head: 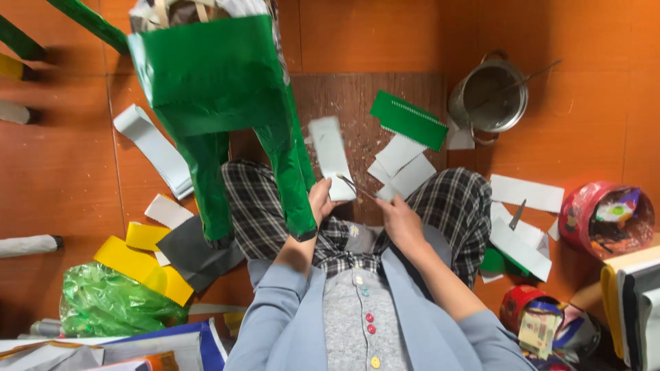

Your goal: Applying green paper strips to the legs of a craft giraffe figure

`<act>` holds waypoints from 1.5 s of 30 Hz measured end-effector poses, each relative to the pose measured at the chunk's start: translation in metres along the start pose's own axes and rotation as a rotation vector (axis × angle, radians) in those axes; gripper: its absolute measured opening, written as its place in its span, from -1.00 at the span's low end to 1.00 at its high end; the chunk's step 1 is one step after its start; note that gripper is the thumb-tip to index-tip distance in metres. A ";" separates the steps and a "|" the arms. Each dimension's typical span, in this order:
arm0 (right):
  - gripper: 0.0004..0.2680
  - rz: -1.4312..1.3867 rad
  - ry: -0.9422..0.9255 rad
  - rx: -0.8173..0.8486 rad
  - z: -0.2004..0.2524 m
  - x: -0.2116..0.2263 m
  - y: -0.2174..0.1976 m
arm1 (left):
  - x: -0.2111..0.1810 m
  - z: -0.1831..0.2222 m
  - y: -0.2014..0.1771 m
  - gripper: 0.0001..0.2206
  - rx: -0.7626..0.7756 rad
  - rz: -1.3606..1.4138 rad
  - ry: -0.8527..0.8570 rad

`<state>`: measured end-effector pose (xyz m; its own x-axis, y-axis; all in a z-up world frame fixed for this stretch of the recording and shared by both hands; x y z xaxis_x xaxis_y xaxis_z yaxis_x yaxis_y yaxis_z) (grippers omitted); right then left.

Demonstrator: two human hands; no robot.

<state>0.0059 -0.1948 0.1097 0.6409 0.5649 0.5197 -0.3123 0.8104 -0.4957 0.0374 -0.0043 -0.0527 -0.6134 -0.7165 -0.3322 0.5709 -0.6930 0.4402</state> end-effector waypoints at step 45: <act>-0.60 0.343 -0.325 -0.144 -0.074 0.068 0.041 | 0.009 0.019 -0.001 -0.55 -0.049 -0.048 -0.048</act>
<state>0.0890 -0.1346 0.0732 0.2594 0.8329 0.4888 -0.3524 0.5529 -0.7551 0.0209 -0.0088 -0.0406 -0.6653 -0.6788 -0.3108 0.5658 -0.7301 0.3832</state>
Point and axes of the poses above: each hand's wrist, its own z-axis away from the middle knuckle, its own y-axis out of the palm, x = y × z, the point moved 7 cm from there along -z, towards the middle knuckle, and after that the axes turned 8 degrees about y, right-handed, at the moved point
